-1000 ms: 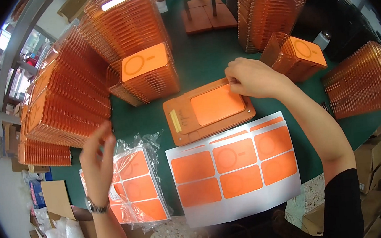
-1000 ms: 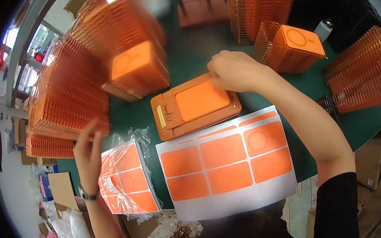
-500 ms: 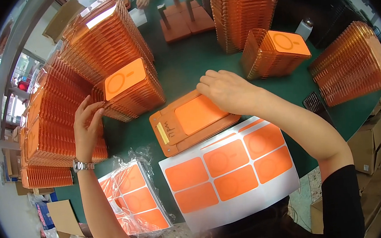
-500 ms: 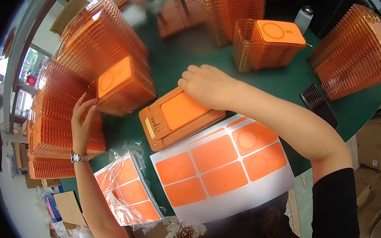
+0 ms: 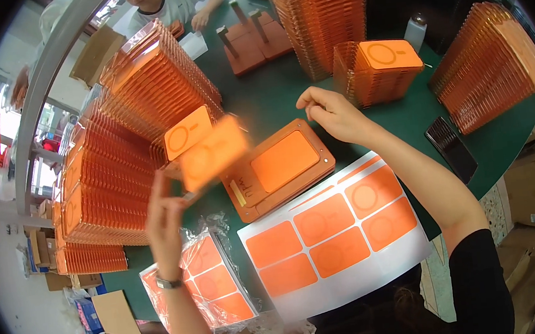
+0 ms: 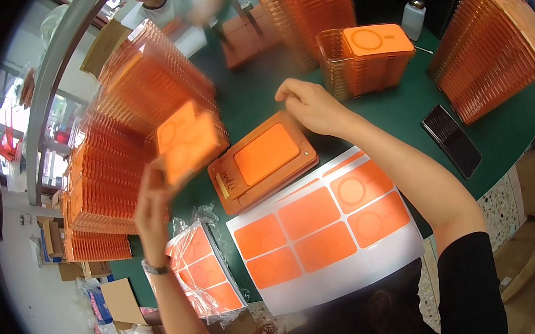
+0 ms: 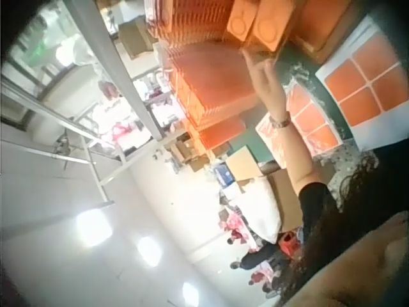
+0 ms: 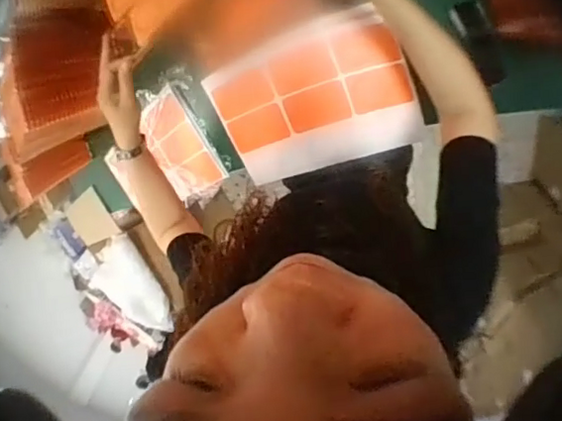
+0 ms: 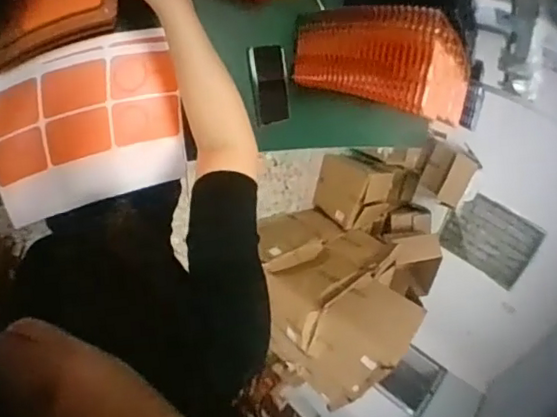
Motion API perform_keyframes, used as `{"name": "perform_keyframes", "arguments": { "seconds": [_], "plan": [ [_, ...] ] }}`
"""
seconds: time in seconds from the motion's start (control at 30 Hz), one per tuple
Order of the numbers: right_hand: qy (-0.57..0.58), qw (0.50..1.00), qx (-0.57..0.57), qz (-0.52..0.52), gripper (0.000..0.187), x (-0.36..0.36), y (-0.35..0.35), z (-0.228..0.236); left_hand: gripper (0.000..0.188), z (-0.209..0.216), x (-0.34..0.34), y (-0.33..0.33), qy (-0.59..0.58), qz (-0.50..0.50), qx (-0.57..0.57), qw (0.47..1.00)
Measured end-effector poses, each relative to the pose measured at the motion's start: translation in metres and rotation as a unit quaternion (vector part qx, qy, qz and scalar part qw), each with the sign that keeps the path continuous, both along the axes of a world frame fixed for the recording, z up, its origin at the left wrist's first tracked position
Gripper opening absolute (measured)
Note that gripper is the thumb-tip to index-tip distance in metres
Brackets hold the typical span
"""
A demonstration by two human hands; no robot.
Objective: The recorder is applying circular orange stickers to translucent orange phone cases and cleaning a mold or jig with a cotton swab.
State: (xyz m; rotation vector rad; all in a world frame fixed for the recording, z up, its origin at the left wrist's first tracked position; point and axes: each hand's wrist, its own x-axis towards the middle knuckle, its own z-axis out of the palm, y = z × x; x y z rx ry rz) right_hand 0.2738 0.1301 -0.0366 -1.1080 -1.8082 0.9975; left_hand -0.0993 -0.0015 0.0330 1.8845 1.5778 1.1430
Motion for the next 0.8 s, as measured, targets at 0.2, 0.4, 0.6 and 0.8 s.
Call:
{"name": "perform_keyframes", "arguments": {
  "seconds": [0.2, 0.4, 0.6, 0.8],
  "plan": [
    [0.020, 0.998, -0.049, -0.018, 0.023, 0.001, -0.007, -0.029, 0.009, -0.068, 0.067, -0.011, -0.015, 0.014, -0.041, 0.999],
    [0.048, 0.990, -0.132, -0.013, 0.030, -0.005, -0.012, -0.026, 0.006, -0.078, 0.081, -0.012, 0.077, -0.016, 0.011, 0.997],
    [0.025, 0.960, -0.280, 0.007, 0.038, -0.011, -0.004, -0.015, 0.033, -0.078, 0.084, -0.015, 0.037, 0.019, 0.009, 0.999],
    [0.044, 0.953, -0.300, 0.004, 0.041, -0.010, -0.004, -0.013, 0.067, -0.073, 0.077, -0.012, -0.197, 0.061, -0.223, 0.953]
  ]
}}
